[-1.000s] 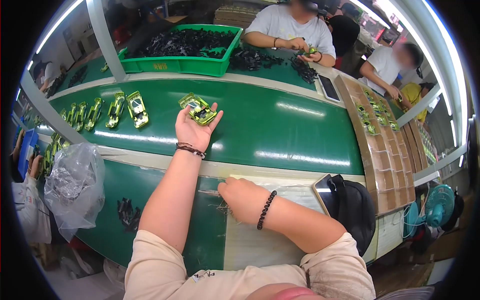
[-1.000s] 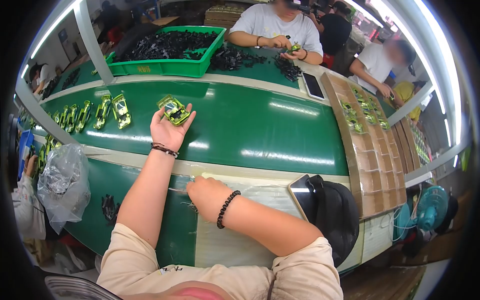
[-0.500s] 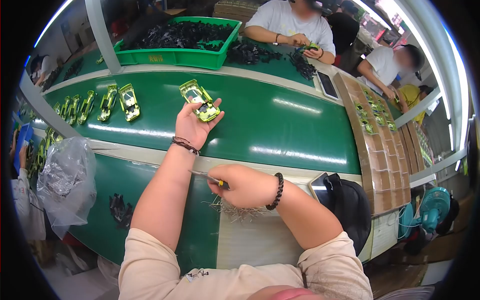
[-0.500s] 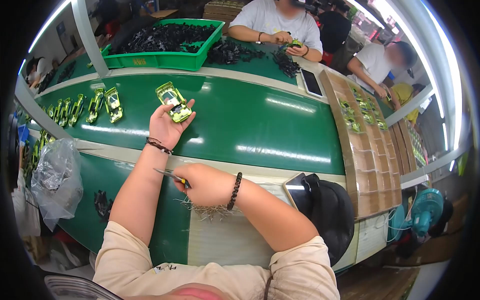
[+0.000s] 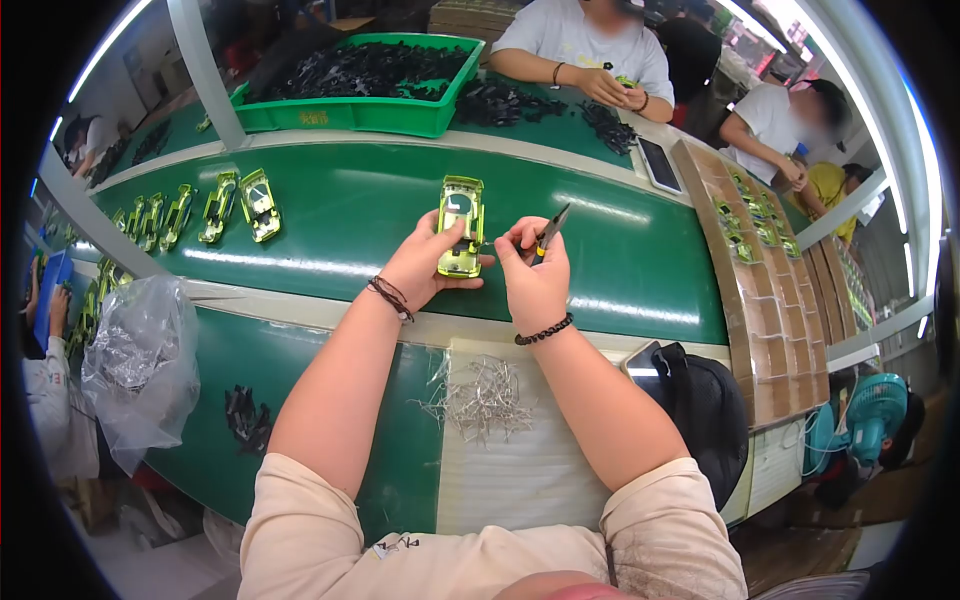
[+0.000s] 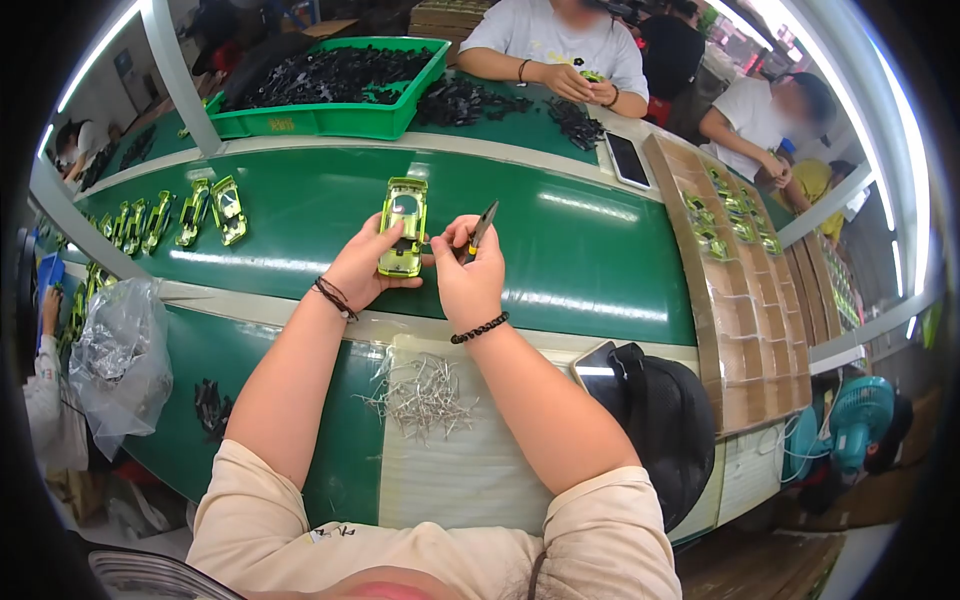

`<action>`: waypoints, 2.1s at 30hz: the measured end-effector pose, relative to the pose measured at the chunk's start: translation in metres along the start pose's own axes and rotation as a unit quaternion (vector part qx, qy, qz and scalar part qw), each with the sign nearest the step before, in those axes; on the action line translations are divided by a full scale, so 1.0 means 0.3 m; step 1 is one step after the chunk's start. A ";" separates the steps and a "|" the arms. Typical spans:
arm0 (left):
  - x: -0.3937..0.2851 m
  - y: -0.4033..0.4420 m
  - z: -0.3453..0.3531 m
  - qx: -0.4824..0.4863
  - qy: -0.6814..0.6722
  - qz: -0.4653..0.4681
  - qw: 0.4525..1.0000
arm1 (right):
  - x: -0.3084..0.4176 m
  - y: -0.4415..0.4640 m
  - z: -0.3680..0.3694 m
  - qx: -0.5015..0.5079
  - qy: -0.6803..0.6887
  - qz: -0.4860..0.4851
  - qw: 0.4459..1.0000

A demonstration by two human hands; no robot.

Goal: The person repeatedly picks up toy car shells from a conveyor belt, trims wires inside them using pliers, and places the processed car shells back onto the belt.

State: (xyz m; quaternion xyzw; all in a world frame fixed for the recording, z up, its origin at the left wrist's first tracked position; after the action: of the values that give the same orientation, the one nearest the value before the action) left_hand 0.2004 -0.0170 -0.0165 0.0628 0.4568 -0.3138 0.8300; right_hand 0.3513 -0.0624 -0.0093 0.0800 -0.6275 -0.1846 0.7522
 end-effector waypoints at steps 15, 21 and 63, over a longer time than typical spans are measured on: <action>0.021 0.020 -0.044 -0.024 0.009 0.154 0.988 | -0.069 -0.004 -0.003 0.011 0.069 0.192 0.979; 0.034 0.024 -0.037 -0.036 0.047 0.196 0.979 | -0.085 -0.003 -0.018 -0.019 0.257 0.312 0.915; 0.006 0.005 -0.015 0.069 0.020 0.146 0.987 | -0.032 0.007 0.023 0.115 -0.190 -0.022 0.975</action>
State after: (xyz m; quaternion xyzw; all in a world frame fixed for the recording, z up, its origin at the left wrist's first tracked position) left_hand 0.1987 -0.0148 -0.0210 0.1917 0.4363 -0.2189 0.8514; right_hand 0.3436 -0.0563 -0.0159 0.1426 -0.7741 -0.1395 0.6008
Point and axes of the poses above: each hand's wrist, its own y-axis towards the middle knuckle, its own z-axis out of the palm, x = y × z, the point moved 2 cm from there along y, towards the middle knuckle, and after that the axes turned 6 degrees about x, right-handed, at the moved point
